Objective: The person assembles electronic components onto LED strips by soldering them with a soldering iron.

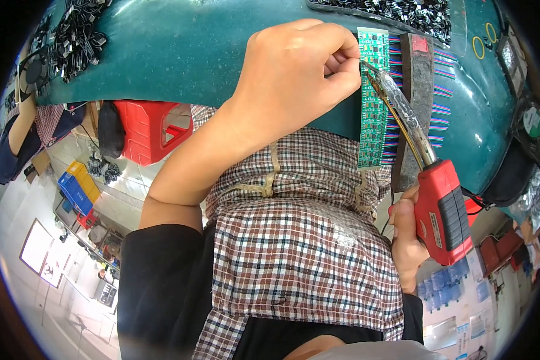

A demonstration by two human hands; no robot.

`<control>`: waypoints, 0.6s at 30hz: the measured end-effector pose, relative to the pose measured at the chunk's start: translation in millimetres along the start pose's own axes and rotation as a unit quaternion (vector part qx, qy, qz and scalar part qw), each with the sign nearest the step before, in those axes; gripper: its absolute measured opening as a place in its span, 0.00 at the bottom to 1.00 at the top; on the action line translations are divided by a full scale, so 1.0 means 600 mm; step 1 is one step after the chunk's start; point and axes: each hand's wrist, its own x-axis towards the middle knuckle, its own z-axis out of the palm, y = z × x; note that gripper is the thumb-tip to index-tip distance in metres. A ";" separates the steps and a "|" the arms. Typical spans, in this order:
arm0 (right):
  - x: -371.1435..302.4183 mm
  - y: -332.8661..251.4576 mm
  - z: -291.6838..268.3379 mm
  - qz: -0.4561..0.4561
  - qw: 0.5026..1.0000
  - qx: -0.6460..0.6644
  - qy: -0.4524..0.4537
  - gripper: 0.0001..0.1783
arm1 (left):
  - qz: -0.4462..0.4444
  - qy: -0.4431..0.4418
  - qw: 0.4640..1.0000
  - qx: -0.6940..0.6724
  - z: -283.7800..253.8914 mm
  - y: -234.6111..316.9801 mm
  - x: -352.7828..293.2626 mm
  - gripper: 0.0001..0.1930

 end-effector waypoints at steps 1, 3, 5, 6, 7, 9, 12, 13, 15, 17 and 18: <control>0.005 0.000 -0.005 -0.026 0.999 -0.019 -0.016 0.07 | -0.001 0.001 1.000 0.002 -0.001 0.000 0.000 0.06; 0.004 0.002 -0.006 -0.051 0.997 -0.039 -0.032 0.06 | -0.004 -0.001 1.000 0.001 -0.001 0.001 -0.001 0.06; -0.005 0.007 -0.003 -0.013 1.000 0.014 0.014 0.05 | -0.005 -0.003 1.000 -0.001 0.000 0.002 0.001 0.06; -0.005 0.004 -0.002 -0.013 1.000 0.014 0.013 0.05 | -0.002 -0.002 1.000 0.002 -0.001 0.001 0.000 0.06; -0.003 -0.002 -0.003 0.001 0.999 0.042 0.006 0.05 | 0.001 -0.001 1.000 0.005 -0.001 0.001 0.000 0.06; -0.001 -0.005 -0.003 0.015 0.997 0.069 -0.001 0.06 | -0.003 0.001 1.000 0.003 -0.002 0.001 -0.001 0.06; -0.001 -0.009 -0.003 0.002 0.999 0.048 -0.007 0.05 | -0.009 -0.002 1.000 0.000 -0.004 0.001 -0.002 0.06; -0.003 -0.013 0.001 0.028 0.997 0.069 0.017 0.05 | -0.011 -0.007 1.000 -0.001 -0.005 0.001 -0.002 0.06; -0.005 -0.010 0.002 0.053 0.994 0.089 0.043 0.05 | -0.047 -0.023 0.999 -0.012 -0.019 0.015 0.000 0.06; -0.008 0.002 0.002 0.027 0.994 0.098 0.051 0.06 | -0.081 -0.040 0.996 -0.025 -0.027 0.019 0.015 0.06; -0.007 -0.002 0.002 0.025 0.993 0.100 0.050 0.06 | -0.013 0.022 0.999 0.044 -0.031 0.013 0.027 0.04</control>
